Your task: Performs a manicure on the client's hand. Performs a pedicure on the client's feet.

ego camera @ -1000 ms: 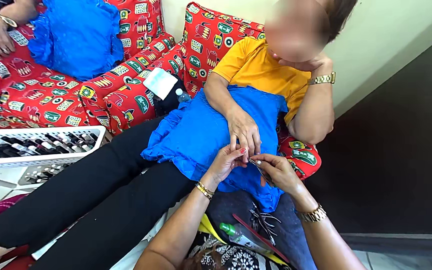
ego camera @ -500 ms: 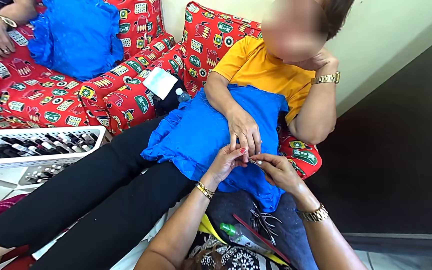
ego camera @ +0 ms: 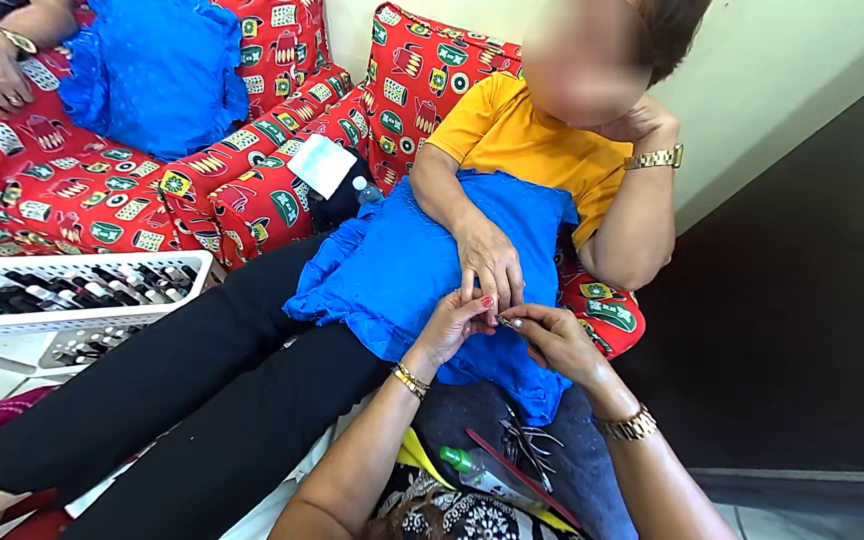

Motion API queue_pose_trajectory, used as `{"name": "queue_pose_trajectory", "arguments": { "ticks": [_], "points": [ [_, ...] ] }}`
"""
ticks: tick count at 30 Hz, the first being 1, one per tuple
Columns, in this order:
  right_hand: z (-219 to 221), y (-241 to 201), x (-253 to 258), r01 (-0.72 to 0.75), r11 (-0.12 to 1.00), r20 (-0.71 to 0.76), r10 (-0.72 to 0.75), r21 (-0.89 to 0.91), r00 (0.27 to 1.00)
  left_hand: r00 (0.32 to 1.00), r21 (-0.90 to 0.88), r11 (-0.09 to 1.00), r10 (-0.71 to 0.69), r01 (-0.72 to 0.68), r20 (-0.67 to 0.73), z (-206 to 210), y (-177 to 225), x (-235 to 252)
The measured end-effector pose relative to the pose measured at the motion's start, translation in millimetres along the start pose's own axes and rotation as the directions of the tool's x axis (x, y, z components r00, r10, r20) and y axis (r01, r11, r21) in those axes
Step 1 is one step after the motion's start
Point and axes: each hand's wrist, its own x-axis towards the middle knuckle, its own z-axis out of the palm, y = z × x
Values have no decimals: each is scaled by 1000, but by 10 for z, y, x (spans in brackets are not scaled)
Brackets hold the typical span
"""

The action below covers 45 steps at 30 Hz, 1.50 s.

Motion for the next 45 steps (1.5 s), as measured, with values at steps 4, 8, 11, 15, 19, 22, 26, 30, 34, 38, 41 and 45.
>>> {"name": "queue_pose_trajectory", "arguments": {
  "ticks": [4, 8, 11, 15, 19, 22, 26, 30, 34, 38, 41, 45],
  "points": [
    [-68, 18, 19, 35, 998, 43, -32, -58, 999, 1000, 3, 1000, -6, 6, -3, 4, 5, -1],
    [-111, -24, 45, 9, 999, 88, -6, -43, 996, 1000, -11, 1000, -5, 5, -1, 3, 6, -3],
    [-147, -67, 86, -24, 997, 116, 31, -68, 993, 1000, -19, 1000, -3, 3, 0, 0, 0, -1],
    [-170, -173, 130, -82, 990, 139, 98, -119, 986, 1000, -22, 1000, 2, -2, 0, -8, -5, 4],
    [-216, -198, 172, -44, 985, 191, 76, -167, 979, 1000, -22, 1000, 4, -3, 18, -19, -13, 9],
    [-263, -201, 190, -4, 980, 225, 50, -200, 973, 1000, 0, 1000, 6, -6, 17, -11, -4, 5],
    [-274, -248, 190, -21, 980, 239, 69, -199, 969, 1000, -8, 1000, 8, -8, 17, -11, -3, 6],
    [-243, -304, 200, -57, 977, 220, 103, -205, 970, 1000, -16, 1000, -1, 1, 10, -16, -3, 5],
    [-246, -315, 234, -66, 971, 234, 122, -232, 965, 1000, -13, 1000, 0, 0, 7, -19, -5, 6],
    [-310, -288, 278, -21, 969, 287, 94, -247, 953, 1000, -25, 1000, -2, 2, 10, -22, -6, 10],
    [-328, -325, 301, -52, 968, 308, 129, -247, 942, 1000, -35, 999, -3, 4, 13, -22, -1, 11],
    [-332, -355, 335, -78, 967, 324, 156, -241, 933, 1000, -27, 1000, -2, 2, 16, -22, 2, 14]
  ]
}}
